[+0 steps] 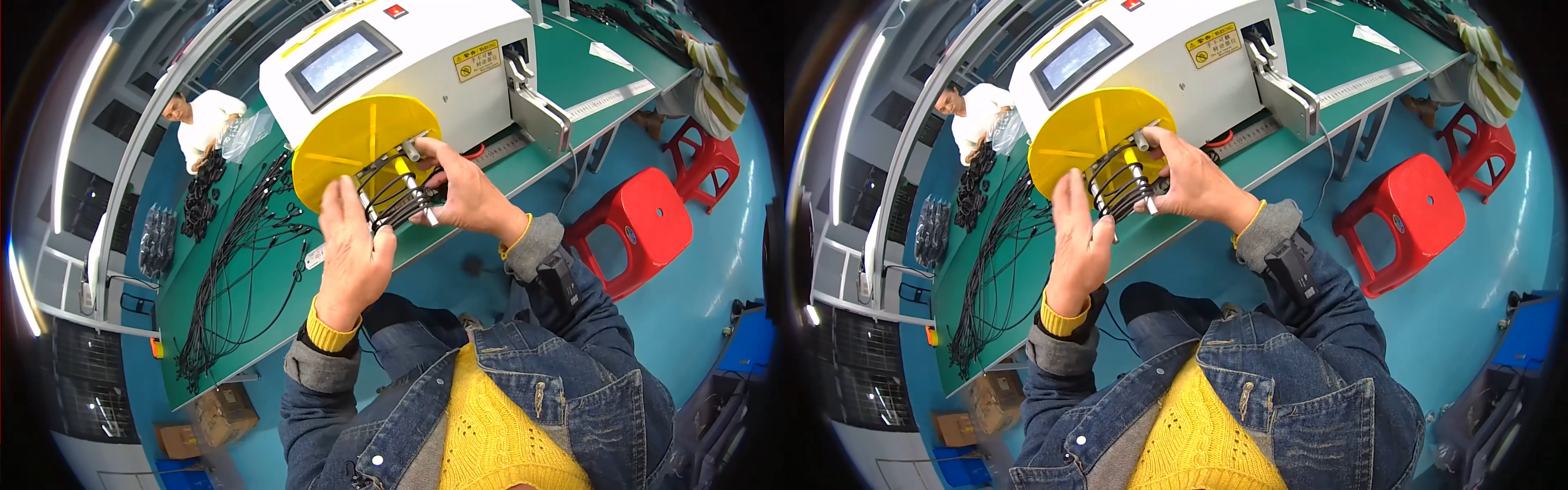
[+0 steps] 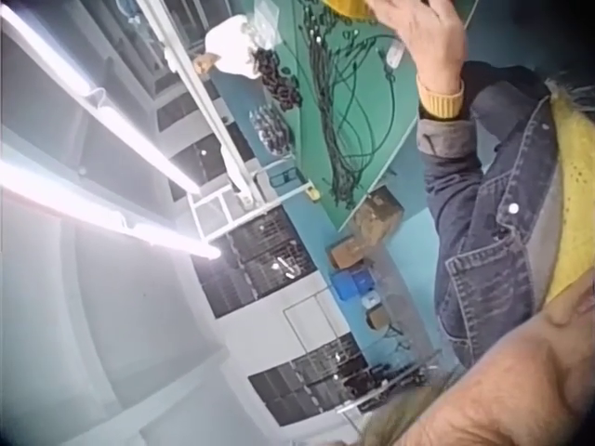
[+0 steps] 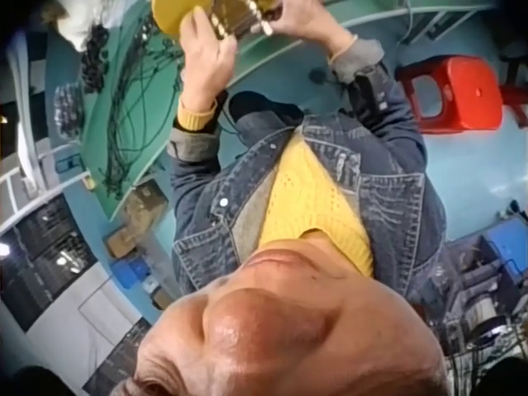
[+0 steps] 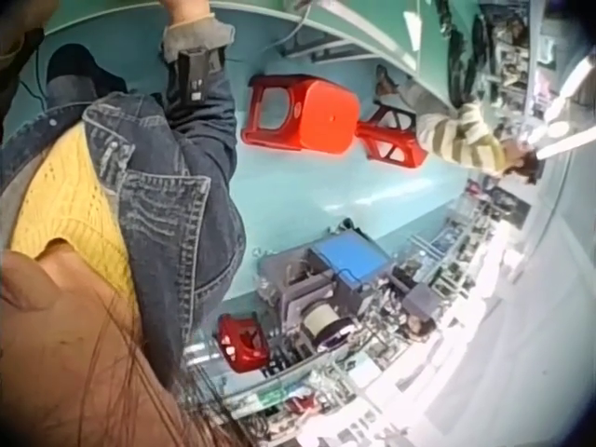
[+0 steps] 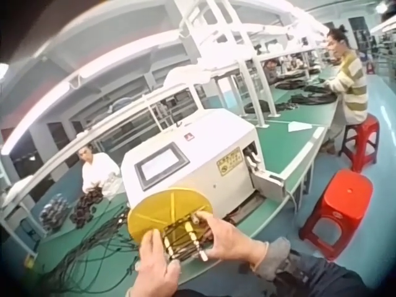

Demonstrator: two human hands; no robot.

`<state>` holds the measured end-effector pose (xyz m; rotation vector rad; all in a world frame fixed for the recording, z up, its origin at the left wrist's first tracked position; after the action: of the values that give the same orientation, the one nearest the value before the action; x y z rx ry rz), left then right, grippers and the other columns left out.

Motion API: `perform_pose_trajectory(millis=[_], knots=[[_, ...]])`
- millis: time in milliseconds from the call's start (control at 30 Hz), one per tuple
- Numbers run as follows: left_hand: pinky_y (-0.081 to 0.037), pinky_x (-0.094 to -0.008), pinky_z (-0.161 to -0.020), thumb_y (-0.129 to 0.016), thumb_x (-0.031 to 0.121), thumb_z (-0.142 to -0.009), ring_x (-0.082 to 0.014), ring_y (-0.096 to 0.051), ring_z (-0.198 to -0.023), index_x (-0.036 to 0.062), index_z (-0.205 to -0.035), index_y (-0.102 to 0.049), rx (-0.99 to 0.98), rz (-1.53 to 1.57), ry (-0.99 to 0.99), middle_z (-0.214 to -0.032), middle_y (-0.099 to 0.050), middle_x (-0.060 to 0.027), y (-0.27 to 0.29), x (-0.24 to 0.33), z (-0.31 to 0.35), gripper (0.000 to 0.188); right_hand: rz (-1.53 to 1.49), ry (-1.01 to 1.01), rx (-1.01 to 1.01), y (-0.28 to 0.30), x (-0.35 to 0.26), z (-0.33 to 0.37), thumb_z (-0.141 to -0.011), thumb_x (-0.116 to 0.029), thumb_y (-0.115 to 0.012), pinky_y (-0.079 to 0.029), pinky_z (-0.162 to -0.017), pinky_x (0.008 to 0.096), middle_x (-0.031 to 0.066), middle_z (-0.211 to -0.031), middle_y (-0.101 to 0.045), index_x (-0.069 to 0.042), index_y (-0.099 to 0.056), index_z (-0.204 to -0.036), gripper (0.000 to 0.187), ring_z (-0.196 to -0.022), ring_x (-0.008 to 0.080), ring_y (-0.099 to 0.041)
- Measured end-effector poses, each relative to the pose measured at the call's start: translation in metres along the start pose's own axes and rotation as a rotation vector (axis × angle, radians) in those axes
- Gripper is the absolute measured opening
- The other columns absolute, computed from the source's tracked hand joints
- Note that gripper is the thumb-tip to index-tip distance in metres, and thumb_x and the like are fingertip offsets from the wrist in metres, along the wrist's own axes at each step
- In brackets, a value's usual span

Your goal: The person picks up a cable, winds it around the pegs of a machine, and removes the coiled cable. They then secure the coil with a tie by hand and place it on the table, repeating the process.

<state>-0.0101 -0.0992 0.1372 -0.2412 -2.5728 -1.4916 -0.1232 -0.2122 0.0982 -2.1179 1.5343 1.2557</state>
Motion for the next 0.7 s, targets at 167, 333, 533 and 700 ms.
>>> perform_pose_trajectory(millis=[167,333,533,700], knots=[[-0.033,-0.0423,-0.094,-0.048,0.005,-0.075,-0.0421,-0.039,-0.106,-0.0135,-0.128,-0.024,-0.021,0.164,-0.041,-0.113,-0.037,-0.0307,-0.005,0.010,-0.009,0.061,-0.143,-0.043,-0.096,0.000,0.004,-0.003,-0.058,-0.017,-0.080,-0.047,-0.083,0.0283,0.0127,-0.111,-0.050,-0.001,-0.035,-0.129,0.086,-0.100,0.0210,-0.053],[-0.037,-0.0420,-0.085,-0.049,0.004,-0.074,-0.0387,-0.044,-0.095,-0.0115,-0.116,-0.038,-0.045,0.182,-0.061,-0.102,-0.043,-0.0258,0.002,0.011,-0.004,0.046,-0.190,-0.041,-0.005,-0.020,-0.006,0.012,-0.069,0.001,-0.067,-0.048,-0.082,0.0301,0.0113,-0.107,-0.054,-0.001,-0.045,-0.119,0.055,-0.094,0.0177,-0.056],[-0.039,-0.0435,-0.077,-0.052,0.009,-0.077,-0.0382,-0.046,-0.088,-0.0042,-0.098,-0.044,0.106,0.305,-0.046,-0.088,-0.047,-0.0217,0.002,0.025,0.005,0.026,0.155,0.059,0.243,-0.020,-0.030,0.029,-0.074,-0.011,-0.060,-0.047,-0.070,0.0384,0.0179,-0.093,-0.057,-0.002,-0.048,-0.109,0.038,-0.080,0.0347,-0.058],[-0.043,-0.0426,-0.067,-0.050,0.012,-0.077,-0.0360,-0.052,-0.075,-0.0022,-0.089,-0.045,0.063,0.220,0.012,-0.085,-0.050,-0.0201,-0.008,0.019,0.005,0.019,0.160,0.008,0.217,-0.021,-0.018,0.027,-0.081,-0.018,-0.056,-0.046,-0.068,0.0381,0.0182,-0.089,-0.058,-0.002,-0.048,-0.109,0.033,-0.078,0.0345,-0.059]])
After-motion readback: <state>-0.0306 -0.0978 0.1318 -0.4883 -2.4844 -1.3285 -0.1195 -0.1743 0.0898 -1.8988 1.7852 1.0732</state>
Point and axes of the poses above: each hand's wrist, its own z-axis away from the middle knuckle, its own y-axis out of the back of the hand, x = y × z, the point moved 7 cm from there along -z, towards the middle knuckle
